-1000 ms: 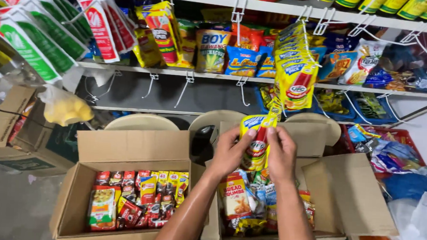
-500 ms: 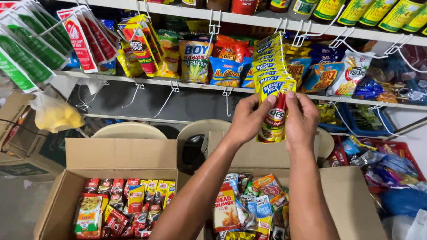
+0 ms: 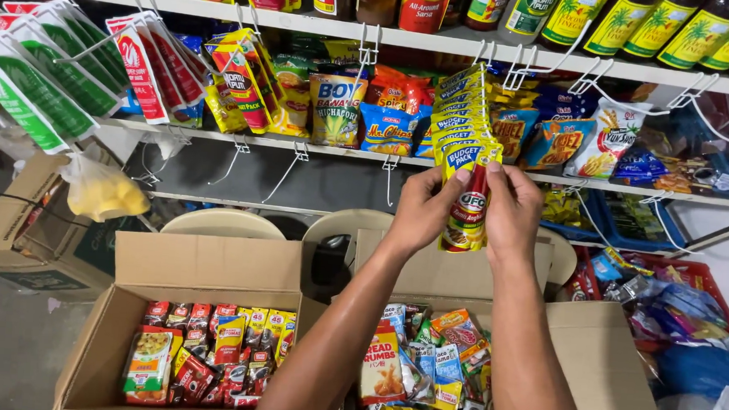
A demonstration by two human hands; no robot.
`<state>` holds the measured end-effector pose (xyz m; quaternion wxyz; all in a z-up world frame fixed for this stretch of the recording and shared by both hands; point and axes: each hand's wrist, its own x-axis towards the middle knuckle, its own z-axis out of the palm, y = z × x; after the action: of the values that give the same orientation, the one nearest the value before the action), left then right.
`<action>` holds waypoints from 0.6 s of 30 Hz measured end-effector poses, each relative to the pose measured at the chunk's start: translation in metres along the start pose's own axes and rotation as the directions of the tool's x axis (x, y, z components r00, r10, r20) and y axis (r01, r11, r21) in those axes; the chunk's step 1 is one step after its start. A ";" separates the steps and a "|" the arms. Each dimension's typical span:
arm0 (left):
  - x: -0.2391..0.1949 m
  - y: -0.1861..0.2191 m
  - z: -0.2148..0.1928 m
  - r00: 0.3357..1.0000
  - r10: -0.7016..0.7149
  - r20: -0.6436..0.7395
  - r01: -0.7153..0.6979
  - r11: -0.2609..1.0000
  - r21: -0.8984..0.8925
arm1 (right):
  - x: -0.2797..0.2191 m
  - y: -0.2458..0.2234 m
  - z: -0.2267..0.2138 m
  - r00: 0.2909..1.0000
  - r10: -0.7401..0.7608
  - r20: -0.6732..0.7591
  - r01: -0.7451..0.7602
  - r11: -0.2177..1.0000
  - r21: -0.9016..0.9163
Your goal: The person takes various packaged food items, including instant coffee, bread crumbs, and sauce sachets, from cardboard boxes and hangs them on metal hooks on a store shelf. The person repeatedly reaches into the boxes, selects items, and secures them onto the display rack.
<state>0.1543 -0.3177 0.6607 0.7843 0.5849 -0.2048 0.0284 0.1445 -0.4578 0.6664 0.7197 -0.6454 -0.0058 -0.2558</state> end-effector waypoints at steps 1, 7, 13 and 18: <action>0.001 -0.001 0.001 1.000 0.000 -0.001 0.000 1.000 0.000 | 0.001 -0.002 0.000 1.000 0.000 0.001 0.000 1.000 0.000; 0.001 -0.009 0.003 1.000 -0.005 -0.002 0.005 1.000 -0.002 | 0.001 -0.003 -0.005 0.999 0.030 0.020 -0.030 1.000 0.004; 0.003 -0.010 0.003 1.000 0.006 0.007 -0.006 0.998 -0.062 | 0.006 -0.009 -0.005 0.997 0.068 0.023 -0.069 0.997 0.019; 0.002 -0.010 0.005 1.000 0.017 -0.013 -0.017 1.000 -0.006 | 0.011 -0.008 -0.010 0.993 0.088 0.073 -0.092 0.994 0.065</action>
<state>0.1574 -0.3259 0.6537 0.7871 0.5806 -0.2047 0.0383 0.1475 -0.4716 0.6762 0.7513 -0.6288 -0.0106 -0.2000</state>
